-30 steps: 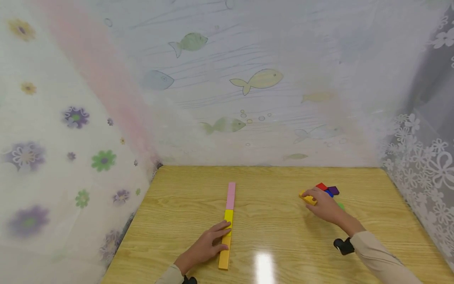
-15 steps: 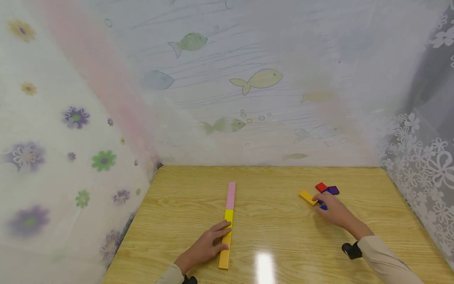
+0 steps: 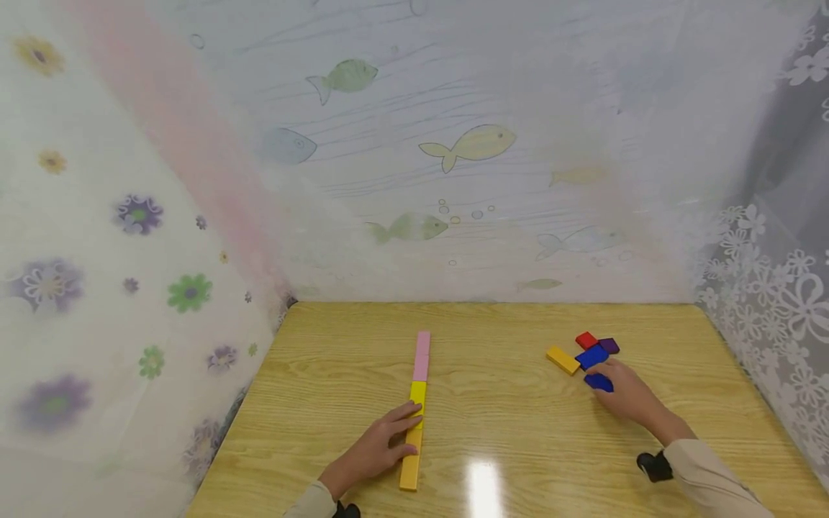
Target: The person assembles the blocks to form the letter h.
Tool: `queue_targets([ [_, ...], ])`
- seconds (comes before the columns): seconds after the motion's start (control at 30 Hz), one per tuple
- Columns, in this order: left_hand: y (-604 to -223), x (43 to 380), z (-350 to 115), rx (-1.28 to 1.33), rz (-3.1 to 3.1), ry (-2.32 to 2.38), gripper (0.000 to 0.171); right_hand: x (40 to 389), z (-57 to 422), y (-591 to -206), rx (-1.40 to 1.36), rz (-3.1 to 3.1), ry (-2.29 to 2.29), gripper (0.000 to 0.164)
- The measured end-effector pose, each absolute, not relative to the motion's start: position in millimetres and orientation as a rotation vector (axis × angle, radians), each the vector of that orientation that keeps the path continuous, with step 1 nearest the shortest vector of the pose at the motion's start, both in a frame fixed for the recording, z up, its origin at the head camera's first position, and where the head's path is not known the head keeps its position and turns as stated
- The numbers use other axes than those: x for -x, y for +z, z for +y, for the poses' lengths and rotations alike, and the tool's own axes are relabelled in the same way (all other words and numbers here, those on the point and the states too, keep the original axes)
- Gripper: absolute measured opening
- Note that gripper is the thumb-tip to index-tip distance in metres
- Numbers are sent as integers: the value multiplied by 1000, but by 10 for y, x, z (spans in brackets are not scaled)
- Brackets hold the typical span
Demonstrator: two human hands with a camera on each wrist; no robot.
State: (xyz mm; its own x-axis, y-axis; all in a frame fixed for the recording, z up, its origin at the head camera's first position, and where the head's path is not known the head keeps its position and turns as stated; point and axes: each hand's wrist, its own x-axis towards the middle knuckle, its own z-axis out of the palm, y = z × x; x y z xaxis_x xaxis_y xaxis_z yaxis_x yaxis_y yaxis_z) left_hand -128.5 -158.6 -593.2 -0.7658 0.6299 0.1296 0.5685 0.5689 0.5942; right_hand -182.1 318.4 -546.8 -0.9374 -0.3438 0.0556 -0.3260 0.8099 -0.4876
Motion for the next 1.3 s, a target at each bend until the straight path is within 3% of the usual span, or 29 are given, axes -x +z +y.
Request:
queue_targets([
  [0.73,-5963,1237,-1565,-1035,2696,978,54,1644,3248,-5564,623,2912,-792,58],
  [1.3,-5927,1291,-1590,-1059,2690,996,54,1656,3195,-5592,626,3003,-818,53],
])
